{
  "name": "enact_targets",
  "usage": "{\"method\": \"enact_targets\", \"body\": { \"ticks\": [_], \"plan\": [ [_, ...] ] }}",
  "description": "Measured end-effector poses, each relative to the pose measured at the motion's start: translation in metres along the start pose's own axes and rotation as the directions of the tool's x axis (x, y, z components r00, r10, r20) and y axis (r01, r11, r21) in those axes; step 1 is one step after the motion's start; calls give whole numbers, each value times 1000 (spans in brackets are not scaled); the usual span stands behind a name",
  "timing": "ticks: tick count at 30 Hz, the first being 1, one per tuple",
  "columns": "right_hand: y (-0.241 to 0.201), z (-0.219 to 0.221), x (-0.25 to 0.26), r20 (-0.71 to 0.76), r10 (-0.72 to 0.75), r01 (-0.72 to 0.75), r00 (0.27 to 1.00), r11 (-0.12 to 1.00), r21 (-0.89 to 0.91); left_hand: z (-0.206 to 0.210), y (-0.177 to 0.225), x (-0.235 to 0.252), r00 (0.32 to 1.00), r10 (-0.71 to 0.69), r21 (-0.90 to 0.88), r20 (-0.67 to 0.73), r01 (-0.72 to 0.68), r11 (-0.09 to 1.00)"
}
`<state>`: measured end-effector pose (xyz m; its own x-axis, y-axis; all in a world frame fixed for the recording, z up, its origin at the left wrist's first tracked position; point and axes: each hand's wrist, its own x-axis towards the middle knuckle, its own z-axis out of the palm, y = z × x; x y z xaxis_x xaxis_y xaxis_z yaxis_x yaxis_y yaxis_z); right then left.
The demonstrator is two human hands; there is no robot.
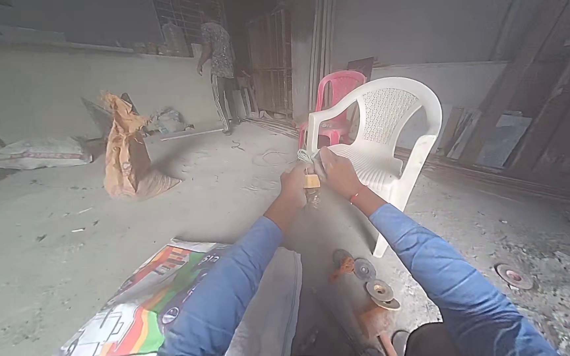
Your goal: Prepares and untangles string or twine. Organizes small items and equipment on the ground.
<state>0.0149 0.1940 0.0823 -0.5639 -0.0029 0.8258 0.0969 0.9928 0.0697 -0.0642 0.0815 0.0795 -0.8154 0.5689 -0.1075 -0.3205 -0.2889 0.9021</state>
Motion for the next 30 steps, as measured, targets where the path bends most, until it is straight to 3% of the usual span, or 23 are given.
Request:
{"method": "enact_targets", "body": {
  "ticks": [4, 8, 11, 16, 18, 23, 30],
  "plan": [
    [1, 0, -6, 111, -178, 184, 978, 982, -42, -16, 7, 10, 1000, -9, 104, 9, 8, 995],
    [-1, -6, -3, 284, -136, 148, 949, 989, -21, -19, 9, 10, 1000, 5, 208, 15, -8, 978],
    [-10, -19, 5, 535, -104, 164, 838, 984, -65, -19, 12, 5, 999, -8, 300, 33, -3, 954],
    [-39, -38, 19, 750, -39, 268, 661, 945, -187, -22, 12, 1, 1000, -9, 412, 28, -3, 911],
    [-41, -37, 21, 743, -71, 301, 665, 937, -180, -23, 12, 2, 999, -34, 397, 32, 18, 918],
    [-26, -34, 17, 577, -247, 365, 778, 926, -95, -35, 17, 10, 970, -131, 245, 207, 78, 966],
    [-21, -28, 15, 412, -312, 389, 856, 914, -116, -41, 28, 6, 936, -132, 219, 325, 61, 974]
  ]
}}
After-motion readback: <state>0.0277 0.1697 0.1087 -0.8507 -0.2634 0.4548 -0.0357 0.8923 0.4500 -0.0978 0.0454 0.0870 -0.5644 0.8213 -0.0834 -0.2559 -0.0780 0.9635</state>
